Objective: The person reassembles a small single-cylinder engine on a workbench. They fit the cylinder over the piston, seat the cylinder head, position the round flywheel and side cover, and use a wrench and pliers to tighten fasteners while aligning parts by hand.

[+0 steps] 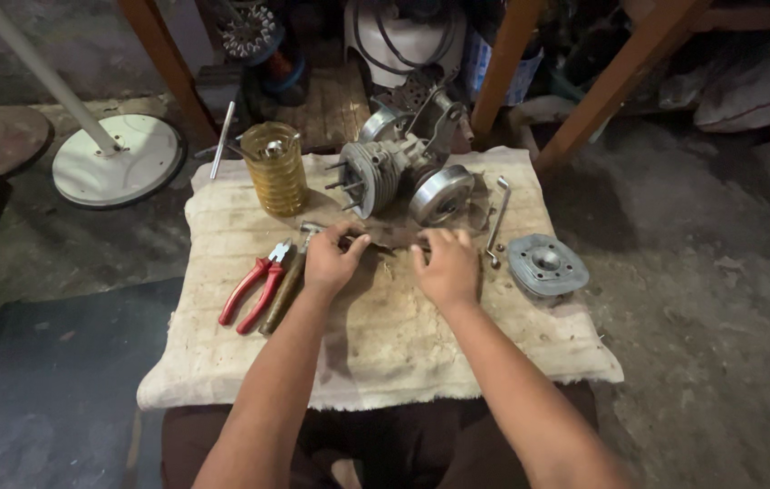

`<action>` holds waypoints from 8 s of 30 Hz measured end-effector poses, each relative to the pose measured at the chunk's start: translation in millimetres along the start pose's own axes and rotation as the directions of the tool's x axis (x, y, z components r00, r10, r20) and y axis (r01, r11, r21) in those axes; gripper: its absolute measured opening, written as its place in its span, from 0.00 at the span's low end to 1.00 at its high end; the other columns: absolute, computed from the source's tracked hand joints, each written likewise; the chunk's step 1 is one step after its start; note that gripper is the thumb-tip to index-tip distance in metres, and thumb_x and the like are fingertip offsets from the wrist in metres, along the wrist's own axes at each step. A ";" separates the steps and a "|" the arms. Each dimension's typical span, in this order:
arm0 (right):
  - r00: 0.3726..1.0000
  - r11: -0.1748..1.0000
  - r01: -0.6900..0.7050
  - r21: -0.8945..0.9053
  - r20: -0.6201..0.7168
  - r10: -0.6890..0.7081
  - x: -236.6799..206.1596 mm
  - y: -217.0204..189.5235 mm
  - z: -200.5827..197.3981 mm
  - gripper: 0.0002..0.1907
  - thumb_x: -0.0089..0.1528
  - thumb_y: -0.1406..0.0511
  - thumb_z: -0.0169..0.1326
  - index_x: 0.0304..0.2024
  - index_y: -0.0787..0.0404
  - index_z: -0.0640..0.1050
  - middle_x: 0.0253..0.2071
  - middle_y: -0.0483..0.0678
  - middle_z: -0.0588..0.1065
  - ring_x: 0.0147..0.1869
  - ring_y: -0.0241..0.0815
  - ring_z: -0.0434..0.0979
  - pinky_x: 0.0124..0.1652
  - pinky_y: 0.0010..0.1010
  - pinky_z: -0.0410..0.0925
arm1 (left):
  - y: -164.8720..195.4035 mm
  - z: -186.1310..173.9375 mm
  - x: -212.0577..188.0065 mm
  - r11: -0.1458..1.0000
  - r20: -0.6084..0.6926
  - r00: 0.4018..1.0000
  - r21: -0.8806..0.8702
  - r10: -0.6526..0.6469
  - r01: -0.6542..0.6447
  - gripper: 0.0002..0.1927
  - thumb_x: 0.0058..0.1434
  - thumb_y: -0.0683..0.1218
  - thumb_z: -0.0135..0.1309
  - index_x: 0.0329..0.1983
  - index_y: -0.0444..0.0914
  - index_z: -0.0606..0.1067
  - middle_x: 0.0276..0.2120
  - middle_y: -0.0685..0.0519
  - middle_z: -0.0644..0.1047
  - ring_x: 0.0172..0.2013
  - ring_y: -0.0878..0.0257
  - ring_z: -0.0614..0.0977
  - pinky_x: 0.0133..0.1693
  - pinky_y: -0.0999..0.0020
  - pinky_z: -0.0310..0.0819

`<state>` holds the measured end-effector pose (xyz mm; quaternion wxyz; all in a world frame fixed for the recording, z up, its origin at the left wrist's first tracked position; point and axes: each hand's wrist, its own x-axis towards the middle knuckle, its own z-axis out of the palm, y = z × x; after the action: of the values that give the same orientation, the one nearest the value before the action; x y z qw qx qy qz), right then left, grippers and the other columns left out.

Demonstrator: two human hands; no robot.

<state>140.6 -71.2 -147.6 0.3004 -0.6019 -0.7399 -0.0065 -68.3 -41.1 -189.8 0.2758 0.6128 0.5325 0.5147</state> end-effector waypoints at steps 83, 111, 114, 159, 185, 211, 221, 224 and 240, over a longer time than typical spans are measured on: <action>0.993 0.983 -0.117 0.139 0.028 0.114 113.7 35.7 -29.4 0.12 0.64 0.60 0.53 0.48 0.43 0.83 0.43 0.52 0.80 0.51 0.58 0.78 0.49 0.46 0.69 | 56.1 17.9 103.9 0.628 0.274 0.959 0.760 -0.075 -0.168 0.52 0.50 0.43 0.66 0.75 0.38 0.51 0.77 0.49 0.50 0.75 0.53 0.54 0.69 0.60 0.55; 0.996 0.994 0.051 0.094 -0.082 -0.043 109.9 57.7 -0.2 0.27 0.57 0.71 0.46 0.54 0.42 0.81 0.57 0.55 0.77 0.58 0.57 0.78 0.56 0.41 0.68 | 75.8 16.4 94.6 0.650 0.164 0.986 0.752 -0.018 -0.113 0.31 0.59 0.50 0.61 0.65 0.39 0.66 0.71 0.49 0.64 0.47 0.46 0.82 0.45 0.51 0.77; 0.990 0.976 0.119 0.180 -0.092 -0.104 105.4 66.9 2.1 0.27 0.57 0.70 0.47 0.55 0.41 0.82 0.61 0.60 0.74 0.61 0.59 0.76 0.60 0.39 0.68 | 80.6 16.1 91.0 0.657 0.151 0.989 0.746 -0.012 -0.106 0.31 0.59 0.49 0.61 0.64 0.39 0.67 0.71 0.48 0.64 0.47 0.46 0.83 0.46 0.52 0.78; 0.931 0.948 0.283 0.144 -0.277 -0.236 98.8 16.8 -4.5 0.07 0.54 0.62 0.57 0.25 0.58 0.81 0.32 0.49 0.80 0.42 0.51 0.79 0.47 0.42 0.70 | 84.1 26.1 79.5 0.617 0.091 0.952 0.742 0.293 -0.261 0.33 0.53 0.59 0.64 0.51 0.33 0.69 0.48 0.43 0.69 0.51 0.42 0.69 0.54 0.51 0.65; 0.898 0.879 0.335 0.339 -0.398 -0.189 97.5 29.0 -2.4 0.05 0.57 0.65 0.57 0.28 0.59 0.82 0.33 0.49 0.80 0.42 0.51 0.79 0.46 0.40 0.70 | 78.0 21.0 73.8 0.715 0.029 0.949 0.650 0.315 -0.257 0.35 0.53 0.57 0.64 0.57 0.32 0.68 0.56 0.41 0.69 0.53 0.39 0.69 0.52 0.52 0.69; 0.920 0.543 -0.087 0.835 -0.142 0.366 118.2 69.1 49.2 0.11 0.62 0.61 0.56 0.29 0.60 0.80 0.28 0.48 0.77 0.33 0.49 0.77 0.39 0.34 0.68 | 100.1 -21.0 81.1 0.718 0.044 0.955 0.669 -0.294 0.191 0.55 0.37 0.67 0.75 0.59 0.34 0.66 0.58 0.43 0.72 0.60 0.49 0.74 0.58 0.57 0.71; 0.995 0.993 -0.098 0.067 -0.018 0.099 120.0 91.8 -61.9 0.20 0.62 0.49 0.58 0.38 0.57 0.84 0.39 0.54 0.82 0.41 0.53 0.82 0.40 0.42 0.72 | 100.8 -20.1 77.7 0.721 0.023 0.953 0.659 -0.304 0.214 0.52 0.38 0.67 0.74 0.59 0.36 0.66 0.56 0.43 0.73 0.57 0.49 0.77 0.56 0.56 0.74; 0.899 0.973 -0.209 -0.094 0.374 0.229 117.3 109.2 -99.7 0.28 0.58 0.41 0.57 0.47 0.53 0.83 0.45 0.55 0.82 0.49 0.52 0.83 0.48 0.39 0.73 | 101.4 -19.8 78.6 0.713 0.033 0.957 0.674 -0.289 0.193 0.53 0.38 0.67 0.74 0.59 0.34 0.66 0.57 0.42 0.72 0.56 0.48 0.77 0.54 0.57 0.74; 0.594 0.864 -0.145 -0.482 0.656 0.466 81.7 194.3 -101.4 0.40 0.47 0.36 0.65 0.46 0.59 0.87 0.51 0.53 0.82 0.57 0.48 0.82 0.54 0.35 0.73 | 100.4 -15.5 80.7 0.690 0.045 0.937 0.689 -0.346 0.221 0.55 0.40 0.69 0.73 0.62 0.37 0.62 0.59 0.44 0.70 0.59 0.49 0.75 0.56 0.55 0.74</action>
<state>351.0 17.1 -96.0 -0.1604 -0.7151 -0.6627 0.1538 -53.5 3.1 -68.8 0.1563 0.6224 0.7448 0.1830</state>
